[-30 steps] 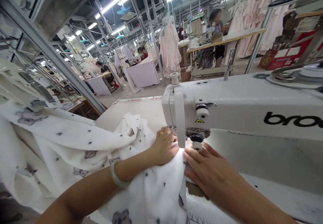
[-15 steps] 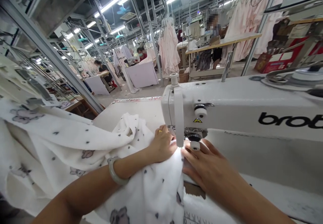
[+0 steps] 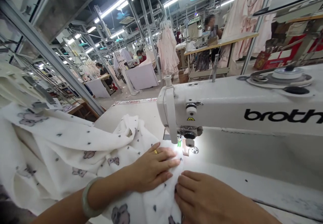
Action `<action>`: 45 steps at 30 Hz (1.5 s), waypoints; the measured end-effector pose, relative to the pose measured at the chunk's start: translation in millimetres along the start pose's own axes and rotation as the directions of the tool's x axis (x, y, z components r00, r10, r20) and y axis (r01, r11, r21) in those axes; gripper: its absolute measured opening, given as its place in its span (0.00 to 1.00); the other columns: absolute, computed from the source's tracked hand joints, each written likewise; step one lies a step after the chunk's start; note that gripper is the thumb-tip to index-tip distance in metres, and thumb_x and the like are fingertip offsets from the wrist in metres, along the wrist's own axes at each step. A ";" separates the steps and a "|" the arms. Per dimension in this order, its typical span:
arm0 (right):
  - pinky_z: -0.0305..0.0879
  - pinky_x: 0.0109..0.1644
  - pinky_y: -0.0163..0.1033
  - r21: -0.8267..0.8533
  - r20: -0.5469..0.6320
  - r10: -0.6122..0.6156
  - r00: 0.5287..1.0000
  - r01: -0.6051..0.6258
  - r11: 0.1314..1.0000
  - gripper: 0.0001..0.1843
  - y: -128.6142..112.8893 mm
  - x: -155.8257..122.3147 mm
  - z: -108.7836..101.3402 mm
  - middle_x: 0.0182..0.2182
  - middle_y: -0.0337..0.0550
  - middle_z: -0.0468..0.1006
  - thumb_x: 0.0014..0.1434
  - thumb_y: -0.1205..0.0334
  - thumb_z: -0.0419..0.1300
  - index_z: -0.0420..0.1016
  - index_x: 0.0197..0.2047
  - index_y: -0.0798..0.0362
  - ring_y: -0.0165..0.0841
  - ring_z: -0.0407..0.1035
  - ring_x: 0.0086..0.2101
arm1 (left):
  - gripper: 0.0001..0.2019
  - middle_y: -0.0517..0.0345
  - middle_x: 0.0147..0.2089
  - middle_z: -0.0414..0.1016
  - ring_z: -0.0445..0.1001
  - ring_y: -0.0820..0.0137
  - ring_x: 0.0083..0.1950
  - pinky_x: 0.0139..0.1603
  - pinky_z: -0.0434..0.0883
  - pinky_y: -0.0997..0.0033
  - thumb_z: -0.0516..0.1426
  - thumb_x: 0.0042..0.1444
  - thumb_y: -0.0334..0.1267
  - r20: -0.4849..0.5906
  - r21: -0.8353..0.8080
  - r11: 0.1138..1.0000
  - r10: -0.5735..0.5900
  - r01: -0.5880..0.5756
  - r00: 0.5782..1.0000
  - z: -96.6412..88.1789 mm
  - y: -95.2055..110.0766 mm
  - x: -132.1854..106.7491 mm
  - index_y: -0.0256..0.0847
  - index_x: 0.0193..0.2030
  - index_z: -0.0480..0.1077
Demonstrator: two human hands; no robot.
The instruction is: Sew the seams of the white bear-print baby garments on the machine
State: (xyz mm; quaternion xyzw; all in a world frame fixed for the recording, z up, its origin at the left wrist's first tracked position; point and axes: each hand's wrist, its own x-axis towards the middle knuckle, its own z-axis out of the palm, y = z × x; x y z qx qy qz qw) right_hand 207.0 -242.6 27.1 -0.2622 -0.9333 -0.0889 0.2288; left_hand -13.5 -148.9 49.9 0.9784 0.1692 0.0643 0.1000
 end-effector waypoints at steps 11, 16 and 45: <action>0.69 0.53 0.50 -0.187 -0.023 -0.037 0.999 0.032 0.982 0.19 10.1 -3.5 5.8 0.41 0.49 0.82 0.73 0.68 0.45 0.77 0.51 0.58 0.41 0.76 0.42 | 0.22 0.45 0.66 0.68 0.65 0.54 0.69 0.71 0.56 0.46 0.47 0.73 0.47 0.090 -0.004 0.999 -0.036 0.037 0.995 -21.1 -20.1 23.1 0.48 0.69 0.64; 0.70 0.51 0.47 -0.233 -0.061 -0.123 0.991 0.106 0.967 0.20 -9.1 -3.1 7.0 0.40 0.50 0.83 0.70 0.72 0.45 0.78 0.49 0.59 0.40 0.76 0.40 | 0.37 0.43 0.65 0.70 0.65 0.52 0.68 0.72 0.58 0.53 0.63 0.58 0.58 0.048 -0.123 0.991 -0.041 0.046 0.998 -24.6 21.1 -17.1 0.42 0.69 0.63; 0.62 0.32 0.41 0.077 0.032 0.068 0.997 -0.070 0.995 0.15 6.2 -4.7 7.1 0.29 0.40 0.74 0.68 0.76 0.47 0.69 0.35 0.53 0.34 0.68 0.29 | 0.09 0.46 0.49 0.80 0.76 0.61 0.55 0.60 0.68 0.58 0.49 0.58 0.32 -0.177 0.045 0.980 0.200 -0.195 0.964 20.6 -1.0 13.5 0.38 0.43 0.67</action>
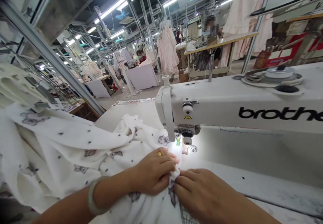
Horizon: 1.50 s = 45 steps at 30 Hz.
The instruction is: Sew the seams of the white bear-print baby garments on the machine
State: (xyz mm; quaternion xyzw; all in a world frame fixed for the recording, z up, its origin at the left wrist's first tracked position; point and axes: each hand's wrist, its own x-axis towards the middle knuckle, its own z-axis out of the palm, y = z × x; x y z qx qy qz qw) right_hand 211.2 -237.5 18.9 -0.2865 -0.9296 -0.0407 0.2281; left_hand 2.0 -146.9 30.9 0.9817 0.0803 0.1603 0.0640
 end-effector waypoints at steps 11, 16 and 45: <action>0.69 0.57 0.49 -0.077 -0.122 0.067 0.990 -0.077 0.994 0.15 27.7 -7.8 10.5 0.45 0.49 0.81 0.72 0.72 0.48 0.75 0.48 0.57 0.40 0.75 0.46 | 0.16 0.48 0.50 0.77 0.73 0.57 0.55 0.62 0.67 0.54 0.55 0.63 0.47 0.087 -0.009 0.964 -0.264 0.266 0.961 -24.6 9.9 15.4 0.38 0.52 0.67; 0.73 0.47 0.48 -0.037 -0.064 0.028 0.998 -0.031 0.999 0.16 19.5 -6.8 4.2 0.42 0.49 0.82 0.67 0.75 0.51 0.76 0.52 0.58 0.41 0.74 0.41 | 0.29 0.41 0.64 0.67 0.63 0.53 0.68 0.72 0.59 0.50 0.57 0.56 0.35 -0.041 0.022 0.928 -0.370 0.371 0.928 -5.8 45.8 -10.3 0.34 0.65 0.58; 0.62 0.51 0.52 0.120 0.076 0.414 0.907 -0.420 0.899 0.16 34.8 5.6 -13.8 0.38 0.44 0.76 0.74 0.56 0.48 0.77 0.47 0.47 0.39 0.69 0.39 | 0.07 0.55 0.36 0.76 0.73 0.64 0.41 0.47 0.70 0.64 0.54 0.63 0.30 -0.067 -0.162 0.895 -0.429 0.415 0.901 -2.5 -7.9 22.3 0.40 0.34 0.71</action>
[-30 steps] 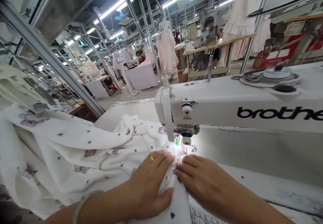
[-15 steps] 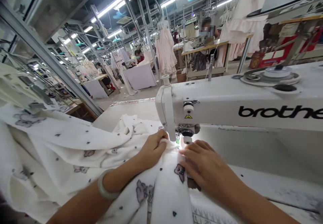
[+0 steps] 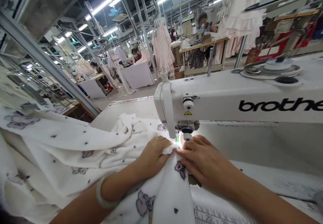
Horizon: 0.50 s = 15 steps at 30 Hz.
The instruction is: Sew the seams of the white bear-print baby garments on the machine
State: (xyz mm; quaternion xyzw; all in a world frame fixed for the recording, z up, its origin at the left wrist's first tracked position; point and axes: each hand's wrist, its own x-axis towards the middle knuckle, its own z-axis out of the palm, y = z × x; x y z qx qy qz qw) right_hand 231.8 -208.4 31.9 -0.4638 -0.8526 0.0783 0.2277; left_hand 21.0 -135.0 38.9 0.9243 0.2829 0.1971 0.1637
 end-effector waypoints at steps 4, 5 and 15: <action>0.60 0.47 0.46 -0.003 0.036 -0.189 0.981 0.189 0.982 0.16 4.0 -7.1 -6.3 0.32 0.41 0.75 0.74 0.61 0.49 0.76 0.38 0.50 0.36 0.66 0.35 | 0.08 0.55 0.38 0.79 0.75 0.65 0.42 0.49 0.70 0.64 0.54 0.67 0.34 -0.041 -0.071 0.997 -0.011 0.008 0.999 -0.3 0.3 -1.8 0.40 0.38 0.74; 0.59 0.45 0.45 0.008 0.051 -0.217 0.975 0.217 0.976 0.15 4.4 -8.5 -7.0 0.32 0.41 0.75 0.74 0.62 0.50 0.76 0.39 0.50 0.36 0.66 0.35 | 0.08 0.55 0.37 0.79 0.75 0.65 0.42 0.49 0.70 0.64 0.55 0.66 0.34 -0.052 -0.076 0.997 -0.008 0.004 0.999 -0.2 0.4 -2.4 0.40 0.37 0.75; 0.60 0.45 0.44 0.146 0.105 -0.163 0.981 0.146 0.978 0.13 -3.6 -7.3 -8.2 0.31 0.40 0.74 0.73 0.64 0.52 0.75 0.38 0.49 0.36 0.67 0.36 | 0.10 0.50 0.46 0.80 0.74 0.61 0.50 0.58 0.68 0.59 0.56 0.61 0.31 0.026 0.155 0.953 0.261 -0.262 0.965 2.0 -1.0 -8.7 0.37 0.47 0.76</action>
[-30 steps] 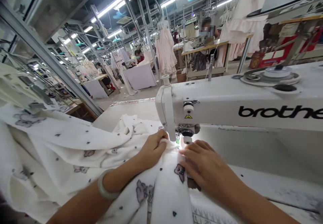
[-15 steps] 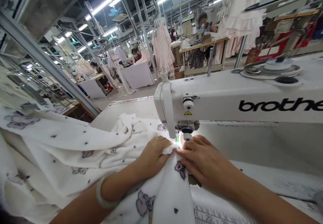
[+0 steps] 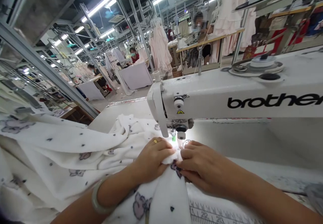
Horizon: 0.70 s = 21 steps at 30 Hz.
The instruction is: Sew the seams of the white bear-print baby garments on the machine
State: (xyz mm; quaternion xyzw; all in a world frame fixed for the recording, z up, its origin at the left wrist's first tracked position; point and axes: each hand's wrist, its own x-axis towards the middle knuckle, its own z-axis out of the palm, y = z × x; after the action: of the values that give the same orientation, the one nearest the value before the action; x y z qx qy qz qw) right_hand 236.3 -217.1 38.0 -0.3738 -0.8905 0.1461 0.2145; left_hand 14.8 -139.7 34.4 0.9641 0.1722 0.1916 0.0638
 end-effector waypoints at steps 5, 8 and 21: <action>0.60 0.48 0.46 0.016 0.014 0.008 1.000 -0.008 1.000 0.13 -2.3 -0.2 -0.6 0.32 0.40 0.73 0.73 0.64 0.51 0.75 0.39 0.49 0.36 0.67 0.38 | 0.12 0.50 0.45 0.78 0.73 0.62 0.48 0.57 0.69 0.60 0.55 0.60 0.31 0.046 -0.010 1.000 0.020 -0.019 0.999 -3.1 0.3 0.9 0.37 0.49 0.75; 0.59 0.48 0.46 0.009 0.022 0.009 1.000 -0.010 1.000 0.12 -4.3 -1.0 -2.1 0.33 0.40 0.73 0.73 0.64 0.52 0.74 0.39 0.49 0.36 0.66 0.39 | 0.09 0.53 0.43 0.79 0.74 0.64 0.45 0.54 0.69 0.61 0.56 0.62 0.33 0.017 -0.117 0.990 -0.078 0.079 0.997 -3.3 0.1 3.5 0.40 0.46 0.77; 0.61 0.53 0.46 0.060 -0.015 0.041 0.999 -0.040 0.997 0.11 -2.2 -4.7 -7.0 0.34 0.38 0.75 0.71 0.64 0.54 0.77 0.39 0.48 0.34 0.69 0.38 | 0.15 0.50 0.49 0.76 0.72 0.58 0.53 0.54 0.69 0.56 0.55 0.62 0.28 0.251 0.255 0.967 -0.055 -0.011 0.966 -9.5 24.5 -1.9 0.36 0.56 0.70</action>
State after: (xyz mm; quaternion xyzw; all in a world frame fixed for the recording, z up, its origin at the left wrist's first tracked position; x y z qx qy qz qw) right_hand 241.3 -221.2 43.7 -0.3866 -0.8761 0.1737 0.2298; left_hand 16.9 -162.7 47.1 0.9790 0.1963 0.0411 -0.0366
